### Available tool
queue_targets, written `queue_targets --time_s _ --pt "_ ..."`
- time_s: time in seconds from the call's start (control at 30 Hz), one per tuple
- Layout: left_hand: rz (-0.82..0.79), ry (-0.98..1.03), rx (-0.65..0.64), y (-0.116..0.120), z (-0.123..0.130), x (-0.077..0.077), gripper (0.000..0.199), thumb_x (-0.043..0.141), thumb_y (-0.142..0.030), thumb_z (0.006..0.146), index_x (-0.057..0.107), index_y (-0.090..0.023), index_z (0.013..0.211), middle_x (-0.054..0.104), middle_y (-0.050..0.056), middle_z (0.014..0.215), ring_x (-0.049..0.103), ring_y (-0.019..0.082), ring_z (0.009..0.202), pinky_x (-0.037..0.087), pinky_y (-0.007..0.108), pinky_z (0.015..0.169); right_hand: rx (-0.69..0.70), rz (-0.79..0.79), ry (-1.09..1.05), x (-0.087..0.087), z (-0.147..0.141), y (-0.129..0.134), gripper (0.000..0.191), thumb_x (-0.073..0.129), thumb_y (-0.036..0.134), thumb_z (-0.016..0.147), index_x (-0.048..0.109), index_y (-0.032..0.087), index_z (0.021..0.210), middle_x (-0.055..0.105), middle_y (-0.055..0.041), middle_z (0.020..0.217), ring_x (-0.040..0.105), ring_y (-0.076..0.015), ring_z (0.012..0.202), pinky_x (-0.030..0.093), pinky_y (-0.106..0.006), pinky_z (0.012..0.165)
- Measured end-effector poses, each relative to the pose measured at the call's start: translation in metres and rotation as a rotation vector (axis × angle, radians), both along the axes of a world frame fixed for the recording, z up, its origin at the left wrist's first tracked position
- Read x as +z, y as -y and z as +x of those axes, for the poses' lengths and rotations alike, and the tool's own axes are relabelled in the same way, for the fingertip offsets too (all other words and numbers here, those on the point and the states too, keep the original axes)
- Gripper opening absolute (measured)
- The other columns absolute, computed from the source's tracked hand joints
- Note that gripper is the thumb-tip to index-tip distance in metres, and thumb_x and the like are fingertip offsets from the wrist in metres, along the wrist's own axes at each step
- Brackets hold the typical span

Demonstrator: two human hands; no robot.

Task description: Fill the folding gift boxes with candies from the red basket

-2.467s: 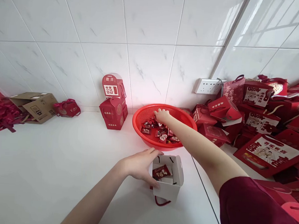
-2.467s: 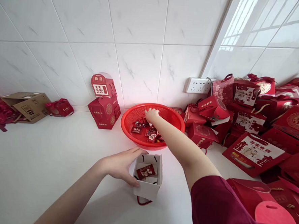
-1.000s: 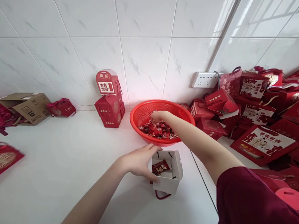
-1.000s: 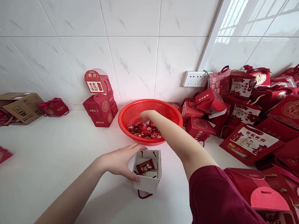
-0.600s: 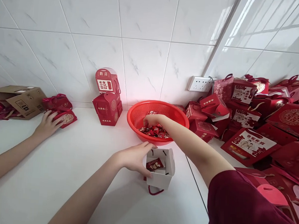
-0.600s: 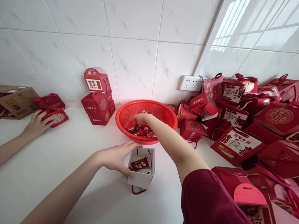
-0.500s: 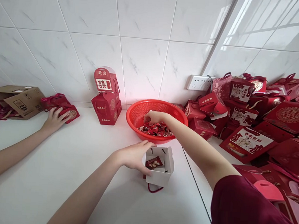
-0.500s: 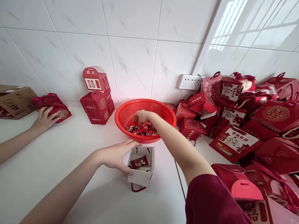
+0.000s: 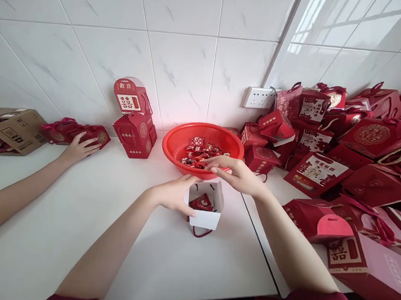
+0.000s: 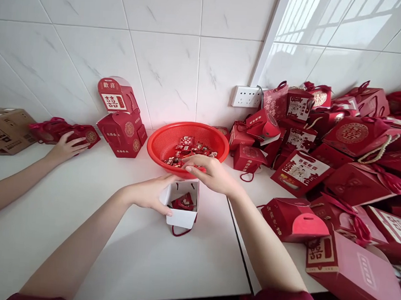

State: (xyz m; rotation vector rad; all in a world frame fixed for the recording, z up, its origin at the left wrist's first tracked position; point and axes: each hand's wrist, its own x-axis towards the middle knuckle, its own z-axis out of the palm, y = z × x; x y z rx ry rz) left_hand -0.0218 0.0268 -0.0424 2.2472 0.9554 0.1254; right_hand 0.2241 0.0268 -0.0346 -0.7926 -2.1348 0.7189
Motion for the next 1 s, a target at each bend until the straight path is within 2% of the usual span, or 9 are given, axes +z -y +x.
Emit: queue_targets --time_s 0.17,0.27,0.33,0.4,0.5,0.63,0.7,0.8,1.0 --pt "-0.029 -0.041 -0.016 0.0 0.001 -0.001 0.099 0.083 -0.043 0.064 0.034 -0.032 0.15 0.04 0.01 0.152 0.044 0.034 0.136 0.045 0.046 0.105 0.033 0.129 0.09 -0.039 0.017 0.029 0.026 0.065 0.048 0.09 0.07 0.023 0.09 0.05 -0.0089 0.146 0.049 -0.0308 0.133 0.044 -0.051 0.107" --pt "-0.007 -0.046 -0.038 -0.002 0.001 -0.003 0.098 0.082 -0.043 0.066 0.033 -0.035 0.15 0.041 0.009 0.151 0.045 0.032 0.135 0.048 0.043 0.102 -0.029 0.111 0.029 -0.064 0.025 0.04 0.04 0.075 0.056 0.079 0.059 0.021 0.089 0.039 -0.0144 0.154 0.035 -0.0357 0.143 0.037 -0.056 0.111" --pt "0.006 -0.061 -0.033 -0.002 0.001 -0.001 0.096 0.082 -0.045 0.065 0.037 -0.035 0.149 0.045 0.008 0.148 0.048 0.032 0.131 0.05 0.041 0.099 -0.047 0.049 -0.029 -0.079 0.027 0.044 0.048 0.078 0.058 0.074 0.053 0.022 0.095 0.034 -0.0174 0.157 0.032 -0.0358 0.146 0.038 -0.055 0.111" --pt "0.027 -0.059 -0.043 0.001 0.001 0.003 0.094 0.082 -0.046 0.065 0.038 -0.036 0.148 0.047 0.006 0.147 0.052 0.031 0.128 0.051 0.038 0.096 -0.052 0.021 -0.061 -0.093 0.026 0.047 0.06 0.08 0.059 0.072 0.049 0.022 0.109 0.033 -0.0202 0.156 0.03 -0.0353 0.147 0.041 -0.052 0.109" --pt "0.089 -0.056 -0.071 0.009 0.003 0.013 0.095 0.08 -0.044 0.067 0.034 -0.039 0.15 0.047 0.003 0.148 0.055 0.03 0.124 0.05 0.035 0.094 -0.109 0.121 -0.053 -0.109 0.019 0.049 0.082 0.078 0.057 0.075 0.037 0.022 0.136 0.029 -0.0226 0.157 0.026 -0.0364 0.148 0.044 -0.054 0.107" --pt "0.264 -0.102 -0.039 0.02 0.005 0.025 0.091 0.08 -0.037 0.069 0.036 -0.039 0.148 0.051 0.001 0.144 0.053 0.028 0.126 0.048 0.033 0.095 -0.158 0.348 -0.023 -0.114 0.009 0.051 0.088 0.074 0.046 0.084 0.021 0.027 0.152 0.023 -0.0202 0.159 0.027 -0.0358 0.148 0.039 -0.059 0.111" --pt "0.344 -0.117 -0.034 0.022 0.006 0.027 0.086 0.079 -0.034 0.071 0.038 -0.039 0.146 0.05 0.001 0.145 0.05 0.028 0.13 0.046 0.035 0.1 -0.159 0.425 0.002 -0.112 0.006 0.053 0.088 0.073 0.042 0.085 0.019 0.029 0.153 0.023 -0.0193 0.159 0.029 -0.0359 0.147 0.044 -0.057 0.109" --pt "0.415 -0.124 -0.047 0.023 0.007 0.026 0.08 0.078 -0.035 0.075 0.04 -0.038 0.145 0.05 0.002 0.145 0.048 0.029 0.132 0.041 0.037 0.106 -0.173 0.469 0.028 -0.11 0.005 0.056 0.09 0.074 0.042 0.085 0.018 0.03 0.155 0.019 -0.0192 0.16 0.031 -0.0364 0.146 0.051 -0.053 0.103" --pt "0.462 -0.11 -0.073 0.028 0.01 0.026 0.078 0.076 -0.04 0.079 0.038 -0.037 0.147 0.049 0.003 0.145 0.046 0.03 0.133 0.039 0.039 0.108 -0.172 0.474 0.019 -0.111 0.005 0.055 0.093 0.076 0.044 0.084 0.017 0.03 0.155 0.013 -0.0181 0.162 0.032 -0.0361 0.146 0.047 -0.055 0.108"
